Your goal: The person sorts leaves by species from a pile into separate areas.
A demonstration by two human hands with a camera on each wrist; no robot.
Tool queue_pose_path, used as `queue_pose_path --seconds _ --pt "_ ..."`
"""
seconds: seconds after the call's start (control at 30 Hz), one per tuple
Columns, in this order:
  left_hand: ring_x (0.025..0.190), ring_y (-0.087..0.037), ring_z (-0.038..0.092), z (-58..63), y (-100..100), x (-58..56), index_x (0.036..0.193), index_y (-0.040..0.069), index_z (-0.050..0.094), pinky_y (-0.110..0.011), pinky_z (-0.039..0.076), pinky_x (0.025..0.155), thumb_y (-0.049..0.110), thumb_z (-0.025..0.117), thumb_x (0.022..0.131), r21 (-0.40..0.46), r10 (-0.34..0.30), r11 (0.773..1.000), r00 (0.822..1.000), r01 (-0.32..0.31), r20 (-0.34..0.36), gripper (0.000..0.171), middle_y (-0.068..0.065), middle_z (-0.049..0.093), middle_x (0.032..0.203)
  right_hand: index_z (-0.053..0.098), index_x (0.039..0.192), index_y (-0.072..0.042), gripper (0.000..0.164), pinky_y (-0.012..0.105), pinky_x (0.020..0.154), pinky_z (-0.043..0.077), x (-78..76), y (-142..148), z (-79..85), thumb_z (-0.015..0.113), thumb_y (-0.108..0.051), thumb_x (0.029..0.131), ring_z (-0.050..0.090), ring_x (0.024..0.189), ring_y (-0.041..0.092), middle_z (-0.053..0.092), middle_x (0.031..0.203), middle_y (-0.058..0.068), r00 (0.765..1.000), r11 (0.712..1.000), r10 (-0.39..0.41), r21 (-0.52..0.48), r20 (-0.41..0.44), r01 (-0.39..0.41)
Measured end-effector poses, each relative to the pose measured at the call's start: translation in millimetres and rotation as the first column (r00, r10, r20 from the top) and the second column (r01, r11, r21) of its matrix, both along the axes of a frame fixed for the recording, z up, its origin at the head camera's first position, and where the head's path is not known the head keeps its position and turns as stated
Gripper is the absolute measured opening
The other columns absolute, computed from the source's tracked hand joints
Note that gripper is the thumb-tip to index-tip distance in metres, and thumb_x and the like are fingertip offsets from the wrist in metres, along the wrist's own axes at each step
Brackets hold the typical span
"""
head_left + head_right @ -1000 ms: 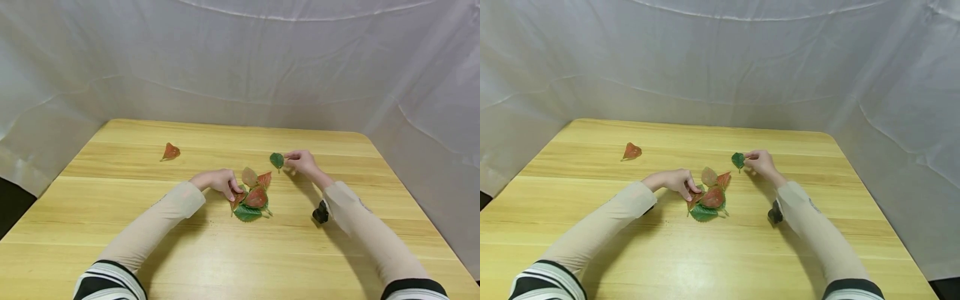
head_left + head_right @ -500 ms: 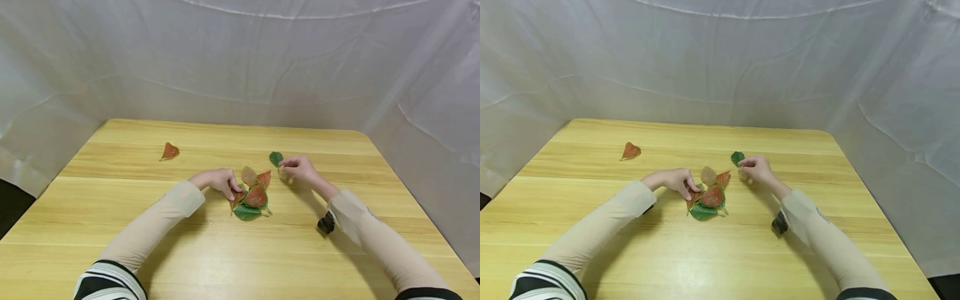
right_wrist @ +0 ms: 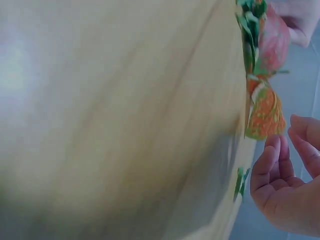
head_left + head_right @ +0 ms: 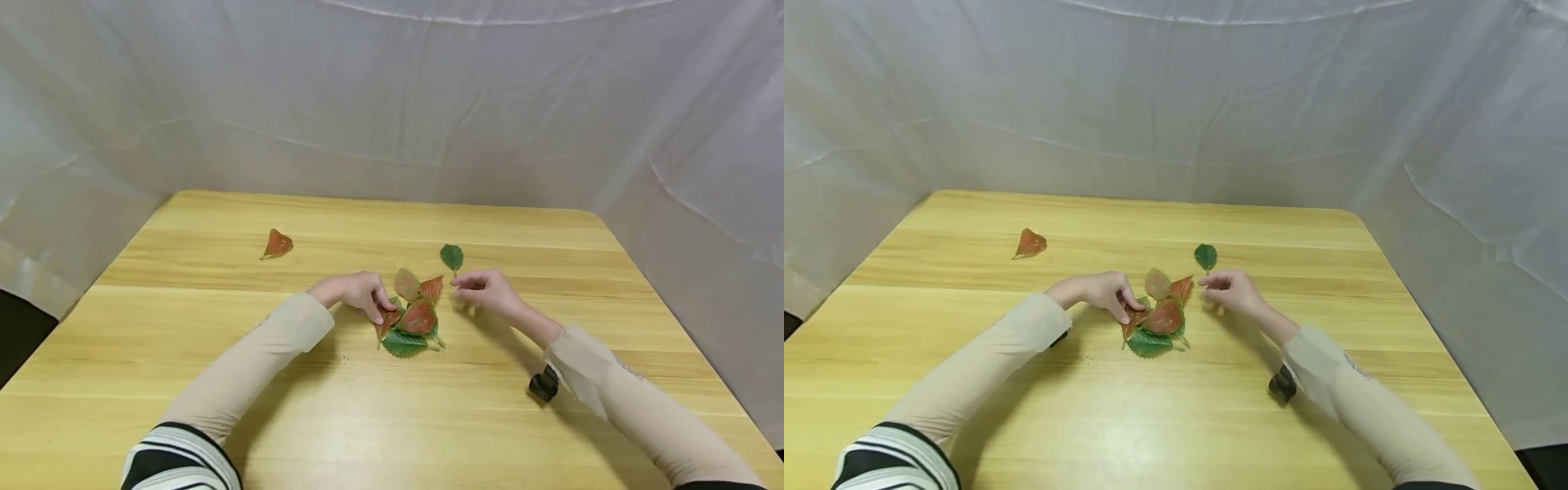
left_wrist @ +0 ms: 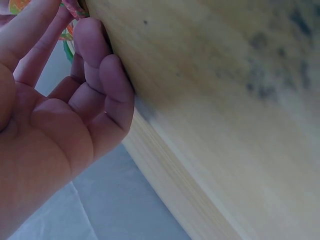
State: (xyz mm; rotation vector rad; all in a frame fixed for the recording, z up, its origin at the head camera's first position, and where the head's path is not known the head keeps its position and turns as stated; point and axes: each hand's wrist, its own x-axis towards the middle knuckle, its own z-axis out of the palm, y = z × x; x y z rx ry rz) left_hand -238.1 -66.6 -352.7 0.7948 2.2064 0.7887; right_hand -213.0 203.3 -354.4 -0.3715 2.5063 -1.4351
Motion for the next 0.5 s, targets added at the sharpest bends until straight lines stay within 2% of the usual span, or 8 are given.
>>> queue_pose_path --seconds 0.13,0.37,0.5 --pt "0.04 -0.004 0.033 1.1 0.1 -0.1 0.108 0.003 0.063 -0.02 0.036 0.045 0.003 0.07 0.074 -0.008 -0.005 1.0 1.0 0.005 -0.007 0.035 -0.008 0.067 0.088 0.059 0.106 0.009 0.028 0.028 0.055 0.048 7.2 -2.3 -2.7 0.063 -0.002 0.08 0.054 0.068 0.024 0.061 0.084 0.012 0.999 0.999 0.036 0.009 -0.009 -0.036" --pt "0.043 -0.004 0.039 0.4 -0.8 -0.2 0.108 0.002 0.063 -0.02 0.041 0.048 0.002 0.07 0.074 -0.005 -0.004 1.0 1.0 0.004 -0.009 0.035 -0.008 0.065 0.098 0.061 0.103 0.009 0.026 0.027 0.05 0.046 17.4 -9.1 -8.3 0.064 -0.002 0.08 0.054 0.065 0.024 0.061 0.079 0.008 0.992 0.991 0.13 0.028 0.003 -0.13" --pt "0.042 -0.004 0.036 0.6 -1.3 0.1 0.108 0.001 0.062 -0.019 0.038 0.046 0.002 0.07 0.074 -0.001 -0.01 1.0 1.0 0.01 -0.008 0.035 -0.008 0.066 0.083 0.061 0.103 0.009 0.026 0.029 0.05 0.047 22.3 -12.9 -10.5 0.065 -0.003 0.08 0.055 0.065 0.024 0.062 0.078 0.009 0.983 0.982 0.184 0.03 0.018 -0.185"
